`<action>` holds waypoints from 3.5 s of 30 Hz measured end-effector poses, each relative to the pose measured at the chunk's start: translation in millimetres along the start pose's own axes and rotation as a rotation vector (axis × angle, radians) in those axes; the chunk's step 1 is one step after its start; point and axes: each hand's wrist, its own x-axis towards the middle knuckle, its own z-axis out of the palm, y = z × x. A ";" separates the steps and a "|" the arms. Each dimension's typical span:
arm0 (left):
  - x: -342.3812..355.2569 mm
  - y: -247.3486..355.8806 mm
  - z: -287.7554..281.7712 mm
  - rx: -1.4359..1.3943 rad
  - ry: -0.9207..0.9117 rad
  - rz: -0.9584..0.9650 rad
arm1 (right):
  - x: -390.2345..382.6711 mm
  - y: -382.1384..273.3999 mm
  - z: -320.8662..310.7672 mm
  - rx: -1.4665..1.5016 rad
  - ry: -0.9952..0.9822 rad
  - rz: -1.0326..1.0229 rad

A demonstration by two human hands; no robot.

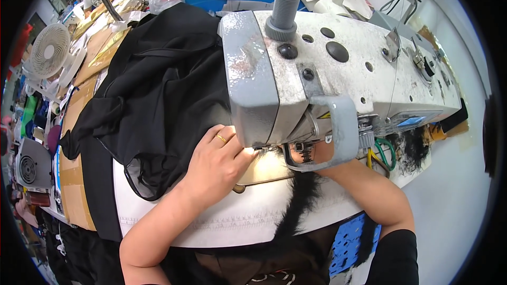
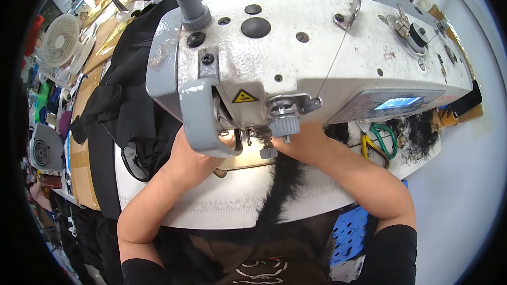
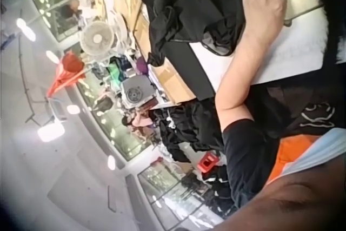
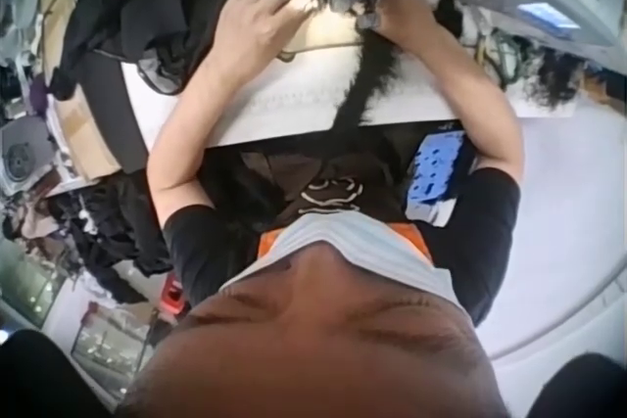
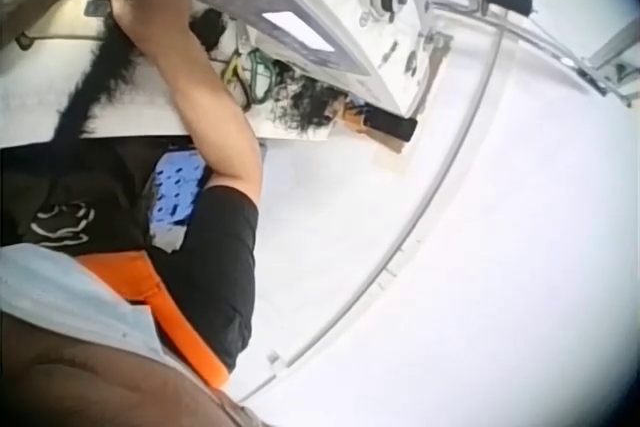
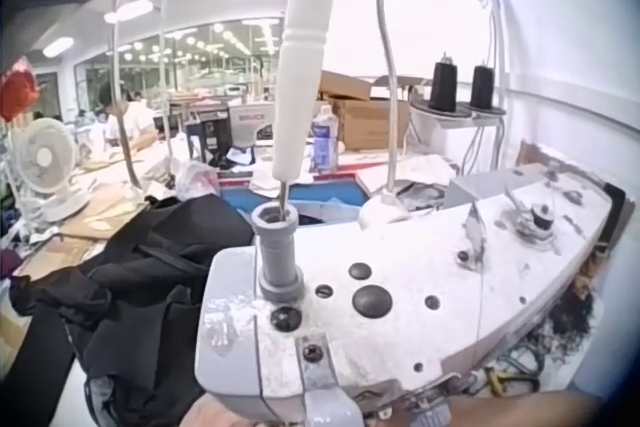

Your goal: Sewing a black fur trim onto a piece of black clothing using an industrial sewing machine.

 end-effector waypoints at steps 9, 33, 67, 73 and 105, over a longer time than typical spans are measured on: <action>-2.4 8.6 -2.4 0.110 -0.086 0.022 | 2.1 -10.9 -9.6 -0.044 0.079 -0.076; -8.2 2.7 -1.4 0.074 -0.045 0.076 | 6.0 -8.3 -18.7 -0.216 -0.029 -0.296; 0.5 11.6 -1.5 0.255 -0.085 0.025 | 3.1 -9.2 -18.5 -0.435 -0.007 -0.379; -2.7 9.6 2.3 0.213 -0.037 0.020 | 24.0 -27.3 -34.8 -0.365 -0.790 0.250; -1.5 -3.6 9.1 0.028 0.112 -0.009 | 4.8 5.9 -30.3 0.029 -0.122 -0.078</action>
